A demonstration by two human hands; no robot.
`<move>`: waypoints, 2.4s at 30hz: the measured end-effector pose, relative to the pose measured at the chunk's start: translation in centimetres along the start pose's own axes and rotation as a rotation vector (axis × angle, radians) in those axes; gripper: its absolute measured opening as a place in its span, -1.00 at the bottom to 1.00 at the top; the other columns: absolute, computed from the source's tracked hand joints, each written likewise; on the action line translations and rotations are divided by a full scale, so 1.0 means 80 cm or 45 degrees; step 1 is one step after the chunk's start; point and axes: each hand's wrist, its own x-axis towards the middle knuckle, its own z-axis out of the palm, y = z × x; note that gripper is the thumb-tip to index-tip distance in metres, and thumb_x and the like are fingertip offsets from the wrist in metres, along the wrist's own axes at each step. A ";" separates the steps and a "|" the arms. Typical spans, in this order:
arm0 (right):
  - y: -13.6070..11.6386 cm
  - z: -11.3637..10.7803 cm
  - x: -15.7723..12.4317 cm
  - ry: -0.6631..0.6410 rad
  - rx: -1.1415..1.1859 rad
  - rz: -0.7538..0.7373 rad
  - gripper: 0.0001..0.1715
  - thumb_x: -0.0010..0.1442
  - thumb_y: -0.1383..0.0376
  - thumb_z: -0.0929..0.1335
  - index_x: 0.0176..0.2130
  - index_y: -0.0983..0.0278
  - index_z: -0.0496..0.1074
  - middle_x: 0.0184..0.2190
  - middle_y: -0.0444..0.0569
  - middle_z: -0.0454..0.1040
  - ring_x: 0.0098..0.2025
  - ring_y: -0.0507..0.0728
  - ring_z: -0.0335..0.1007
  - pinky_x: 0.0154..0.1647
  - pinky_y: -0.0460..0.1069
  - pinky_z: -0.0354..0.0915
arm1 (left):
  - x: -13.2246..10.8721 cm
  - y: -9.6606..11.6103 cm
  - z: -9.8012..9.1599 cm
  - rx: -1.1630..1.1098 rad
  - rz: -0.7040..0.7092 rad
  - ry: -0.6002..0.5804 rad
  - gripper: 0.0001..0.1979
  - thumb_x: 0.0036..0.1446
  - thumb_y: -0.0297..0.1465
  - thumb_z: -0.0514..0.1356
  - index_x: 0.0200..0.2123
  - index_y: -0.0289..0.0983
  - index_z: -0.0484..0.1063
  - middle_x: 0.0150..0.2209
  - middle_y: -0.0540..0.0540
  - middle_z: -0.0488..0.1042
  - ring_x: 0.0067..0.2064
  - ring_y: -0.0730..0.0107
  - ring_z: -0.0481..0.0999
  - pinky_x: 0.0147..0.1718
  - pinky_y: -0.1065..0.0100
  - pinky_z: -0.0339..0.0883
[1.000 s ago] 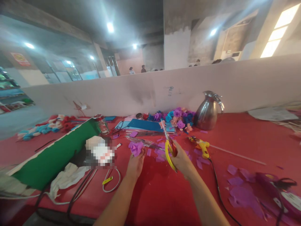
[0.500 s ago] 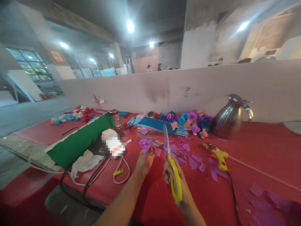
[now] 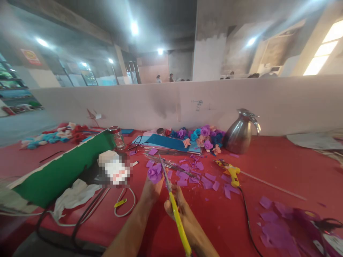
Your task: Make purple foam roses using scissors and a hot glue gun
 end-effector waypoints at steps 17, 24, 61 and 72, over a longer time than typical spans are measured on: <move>0.013 -0.008 -0.002 -0.011 0.127 0.169 -0.15 -0.10 -0.10 0.45 0.11 0.06 0.19 -0.49 -0.24 0.22 -0.61 -0.12 0.02 -0.65 -0.21 0.00 | 0.004 -0.008 -0.016 0.160 0.089 -0.133 -0.86 -0.18 -0.35 0.35 -0.49 -0.28 0.56 -0.45 -0.08 0.55 -0.26 0.28 0.50 -0.16 0.27 0.30; 0.007 -0.002 -0.005 0.010 0.039 0.165 -0.21 -0.03 -0.18 0.36 0.08 0.12 0.21 -0.52 -0.25 0.19 -0.66 -0.15 0.02 -0.72 -0.24 -0.03 | 0.005 -0.008 -0.018 0.116 0.083 -0.135 -0.88 -0.21 -0.38 0.36 -0.48 -0.23 0.57 -0.48 -0.05 0.56 -0.26 0.26 0.50 -0.18 0.27 0.30; 0.004 -0.001 -0.001 0.104 -0.172 0.065 -0.29 -0.04 -0.19 0.34 -0.07 0.22 0.27 -0.56 -0.27 0.21 -0.73 -0.16 -0.03 -0.80 -0.23 -0.03 | 0.004 -0.006 -0.017 0.127 0.063 -0.033 -0.84 -0.30 -0.45 0.39 -0.52 -0.21 0.54 -0.44 0.00 0.56 -0.33 0.36 0.48 -0.23 0.35 0.30; -0.016 -0.036 -0.016 0.417 -0.077 0.166 -0.20 -0.13 -0.16 0.41 0.00 0.17 0.26 -0.65 -0.30 0.21 -0.75 -0.10 0.03 -0.81 -0.21 0.01 | 0.002 -0.006 -0.015 0.193 0.032 0.017 -0.74 -0.21 -0.38 0.38 -0.35 -0.27 0.56 -0.33 -0.04 0.58 -0.22 0.34 0.49 -0.07 0.26 0.24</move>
